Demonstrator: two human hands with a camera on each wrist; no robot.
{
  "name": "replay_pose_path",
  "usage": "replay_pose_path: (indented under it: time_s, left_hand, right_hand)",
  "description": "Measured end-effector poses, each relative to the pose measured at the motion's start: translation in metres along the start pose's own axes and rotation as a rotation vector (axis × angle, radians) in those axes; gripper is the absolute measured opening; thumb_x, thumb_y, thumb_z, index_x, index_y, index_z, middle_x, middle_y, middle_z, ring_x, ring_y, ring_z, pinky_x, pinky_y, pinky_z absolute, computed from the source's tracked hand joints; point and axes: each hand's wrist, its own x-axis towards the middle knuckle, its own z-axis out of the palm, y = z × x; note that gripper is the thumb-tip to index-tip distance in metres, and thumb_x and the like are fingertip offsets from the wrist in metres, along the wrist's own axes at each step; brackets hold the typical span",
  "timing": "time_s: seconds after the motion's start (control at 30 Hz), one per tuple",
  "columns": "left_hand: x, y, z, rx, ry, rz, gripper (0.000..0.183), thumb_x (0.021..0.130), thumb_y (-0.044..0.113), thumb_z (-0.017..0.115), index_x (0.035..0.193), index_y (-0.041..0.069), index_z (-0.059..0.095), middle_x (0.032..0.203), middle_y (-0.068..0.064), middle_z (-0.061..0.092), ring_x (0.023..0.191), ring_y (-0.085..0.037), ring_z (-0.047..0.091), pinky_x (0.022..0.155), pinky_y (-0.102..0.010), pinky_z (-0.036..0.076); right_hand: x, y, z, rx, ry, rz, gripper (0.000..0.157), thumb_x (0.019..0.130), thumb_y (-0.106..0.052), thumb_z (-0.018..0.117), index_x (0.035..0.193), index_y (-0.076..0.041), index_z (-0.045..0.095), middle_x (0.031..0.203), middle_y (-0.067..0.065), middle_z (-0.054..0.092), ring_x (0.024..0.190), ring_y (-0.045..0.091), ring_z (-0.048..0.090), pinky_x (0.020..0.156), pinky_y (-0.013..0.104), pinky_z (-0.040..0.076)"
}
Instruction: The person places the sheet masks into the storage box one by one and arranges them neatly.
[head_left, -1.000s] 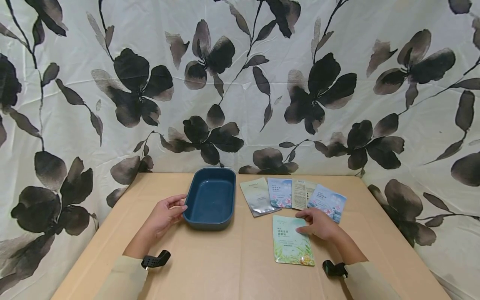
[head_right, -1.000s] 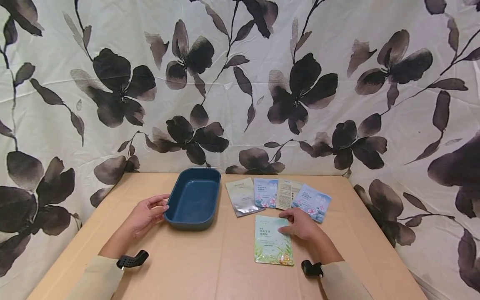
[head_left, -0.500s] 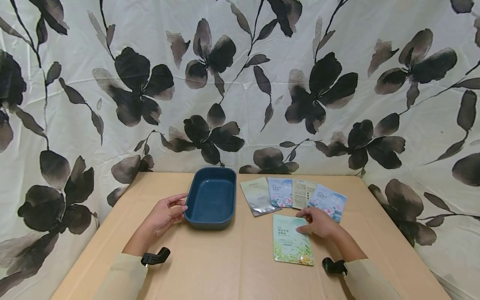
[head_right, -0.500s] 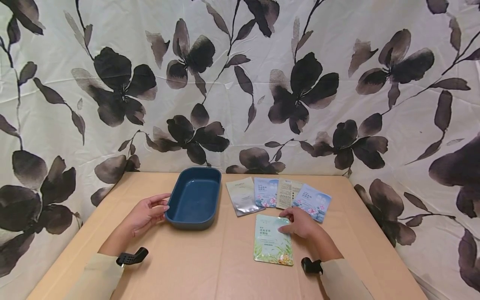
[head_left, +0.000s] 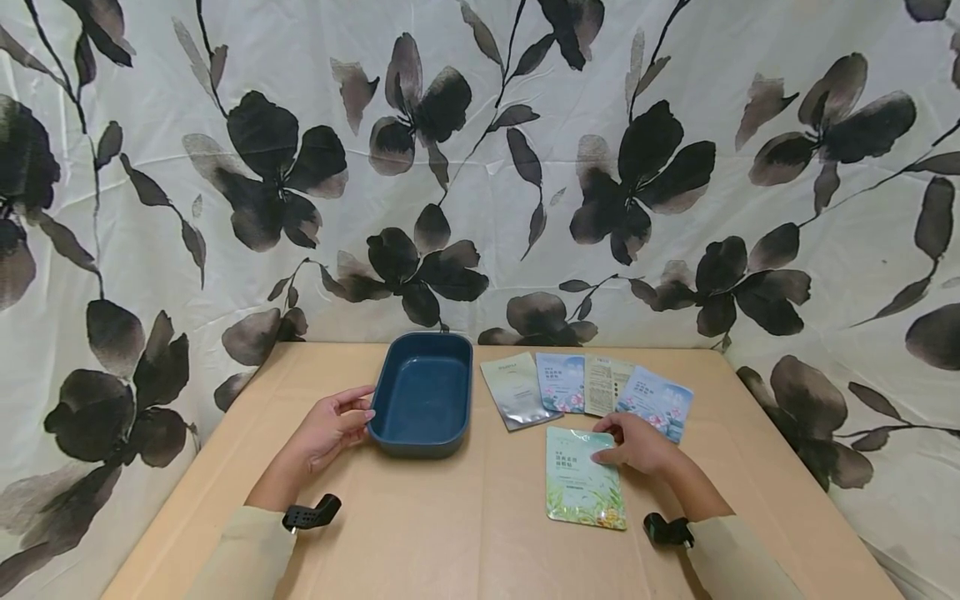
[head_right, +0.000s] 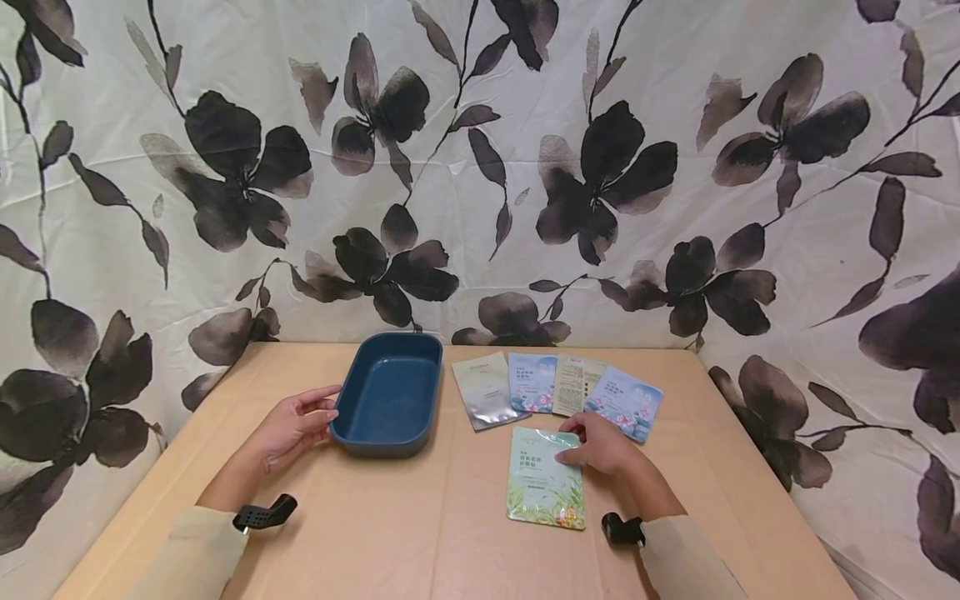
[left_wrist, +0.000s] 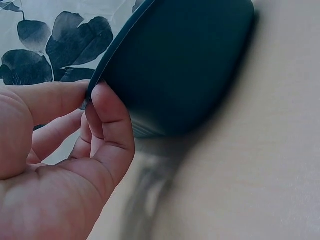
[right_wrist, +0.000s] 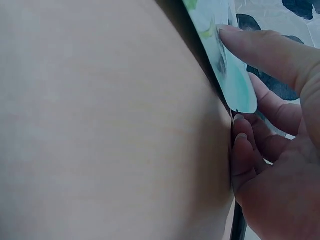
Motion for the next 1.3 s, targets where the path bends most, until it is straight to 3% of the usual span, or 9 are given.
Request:
replay_pose_path:
  time_s: [0.87,1.1,1.3]
  left_hand:
    - [-0.0017,0.0033,0.0027,-0.013,-0.005,-0.002,0.066,0.098,0.004,0.066,0.156,-0.001,0.036,0.106,0.000,0.059,0.081,-0.010,0.062,0.079,-0.029,0.059]
    - [-0.0011,0.0030,0.0026,-0.015,-0.001,-0.005,0.067,0.097,0.004,0.067,0.156,0.000,0.036,0.107,0.000,0.059,0.084,-0.010,0.064,0.080,-0.029,0.060]
    - [-0.0016,0.0036,0.0028,-0.011,0.005,-0.010,0.066,0.098,0.003,0.066,0.156,0.000,0.037,0.107,0.000,0.058,0.084,-0.010,0.063,0.080,-0.029,0.060]
  right_hand:
    - [-0.0061,0.0058,-0.0049,0.079,0.036,-0.044,0.048,0.082,-0.025,0.087,0.123,-0.010,0.068,0.110,0.006,0.066,0.094,0.022,0.053,0.077,0.027,0.046]
    - [-0.0071,0.0080,-0.0052,0.092,0.045,-0.042,0.048,0.082,-0.029,0.087,0.123,-0.011,0.069,0.118,0.005,0.067,0.103,0.024,0.054,0.090,0.036,0.047]
    - [-0.0087,0.0093,-0.0014,0.126,0.043,-0.039,0.055,0.080,-0.030,0.088,0.127,-0.010,0.068,0.117,0.007,0.065,0.097,0.023,0.050,0.077,0.028,0.042]
